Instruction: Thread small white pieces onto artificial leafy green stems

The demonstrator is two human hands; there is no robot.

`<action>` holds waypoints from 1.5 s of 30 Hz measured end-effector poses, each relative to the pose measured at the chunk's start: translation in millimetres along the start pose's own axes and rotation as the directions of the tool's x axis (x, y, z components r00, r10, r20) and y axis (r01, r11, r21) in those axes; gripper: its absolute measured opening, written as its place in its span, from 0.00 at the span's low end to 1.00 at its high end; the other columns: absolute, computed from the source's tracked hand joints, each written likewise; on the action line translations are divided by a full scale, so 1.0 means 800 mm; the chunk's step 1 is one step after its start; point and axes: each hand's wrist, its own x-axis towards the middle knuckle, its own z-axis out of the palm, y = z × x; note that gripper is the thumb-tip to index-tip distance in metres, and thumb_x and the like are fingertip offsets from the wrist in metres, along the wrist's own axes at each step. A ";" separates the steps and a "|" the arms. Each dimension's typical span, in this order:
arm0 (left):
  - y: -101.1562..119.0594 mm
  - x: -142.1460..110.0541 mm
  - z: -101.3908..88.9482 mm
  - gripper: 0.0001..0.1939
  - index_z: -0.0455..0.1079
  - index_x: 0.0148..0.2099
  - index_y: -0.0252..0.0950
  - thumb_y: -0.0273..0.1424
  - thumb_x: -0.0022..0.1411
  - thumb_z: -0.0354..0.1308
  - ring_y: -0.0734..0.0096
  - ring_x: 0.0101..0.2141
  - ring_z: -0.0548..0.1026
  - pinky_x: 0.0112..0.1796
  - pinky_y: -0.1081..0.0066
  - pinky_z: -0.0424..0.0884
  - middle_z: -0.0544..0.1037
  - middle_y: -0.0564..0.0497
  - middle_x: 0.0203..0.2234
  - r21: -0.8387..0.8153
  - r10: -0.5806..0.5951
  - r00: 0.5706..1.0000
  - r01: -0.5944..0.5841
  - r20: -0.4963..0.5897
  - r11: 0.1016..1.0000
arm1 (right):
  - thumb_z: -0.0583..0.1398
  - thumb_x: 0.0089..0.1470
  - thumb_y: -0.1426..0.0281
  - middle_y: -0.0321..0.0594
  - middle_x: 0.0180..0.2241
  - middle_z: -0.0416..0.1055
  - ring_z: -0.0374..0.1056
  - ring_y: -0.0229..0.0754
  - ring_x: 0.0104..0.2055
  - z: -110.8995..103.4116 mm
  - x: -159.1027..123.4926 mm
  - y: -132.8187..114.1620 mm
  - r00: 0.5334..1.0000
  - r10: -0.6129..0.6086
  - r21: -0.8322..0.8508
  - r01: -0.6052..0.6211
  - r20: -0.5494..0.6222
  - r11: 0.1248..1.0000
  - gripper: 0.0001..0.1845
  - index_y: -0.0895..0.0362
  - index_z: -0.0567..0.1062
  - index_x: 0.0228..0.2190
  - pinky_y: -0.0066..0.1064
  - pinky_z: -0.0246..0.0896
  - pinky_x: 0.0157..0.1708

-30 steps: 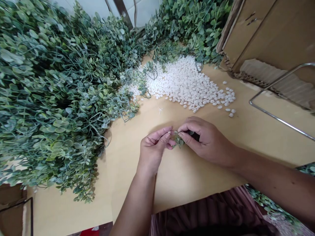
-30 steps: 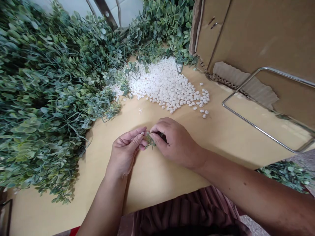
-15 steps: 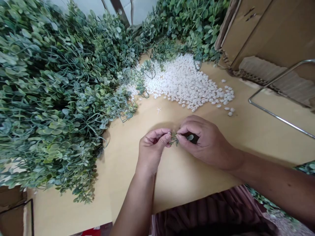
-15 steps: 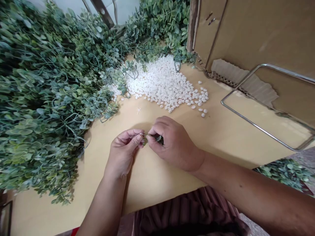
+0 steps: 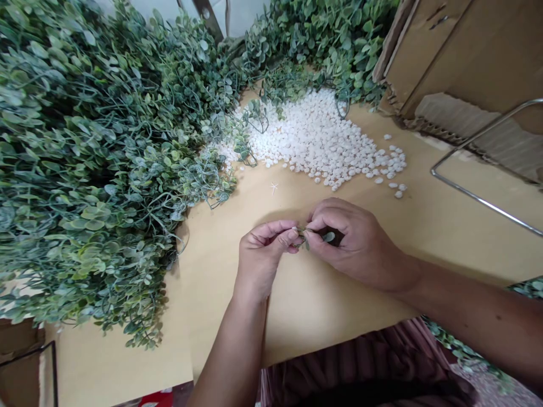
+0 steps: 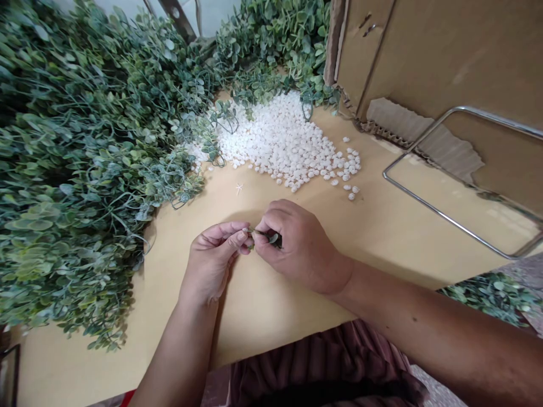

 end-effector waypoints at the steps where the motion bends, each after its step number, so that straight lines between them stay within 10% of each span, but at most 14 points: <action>1: 0.000 0.000 0.000 0.10 0.75 0.26 0.34 0.30 0.37 0.70 0.80 0.19 0.71 0.23 0.78 0.69 0.76 0.54 0.16 0.006 0.002 1.000 -0.002 -0.001 1.000 | 0.53 0.49 0.75 0.41 0.24 0.67 0.63 0.41 0.29 0.000 0.000 0.000 1.000 0.003 -0.004 -0.003 0.005 1.000 0.08 0.55 0.63 0.21 0.33 0.59 0.30; 45: 0.000 0.003 0.004 0.06 0.76 0.24 0.33 0.28 0.40 0.69 0.80 0.19 0.71 0.24 0.78 0.71 0.76 0.54 0.15 -0.004 0.045 0.999 -0.045 0.025 0.999 | 0.55 0.52 0.77 0.41 0.25 0.69 0.65 0.37 0.29 0.004 -0.004 -0.002 0.999 0.007 0.161 0.000 -0.043 0.987 0.08 0.58 0.69 0.23 0.29 0.60 0.30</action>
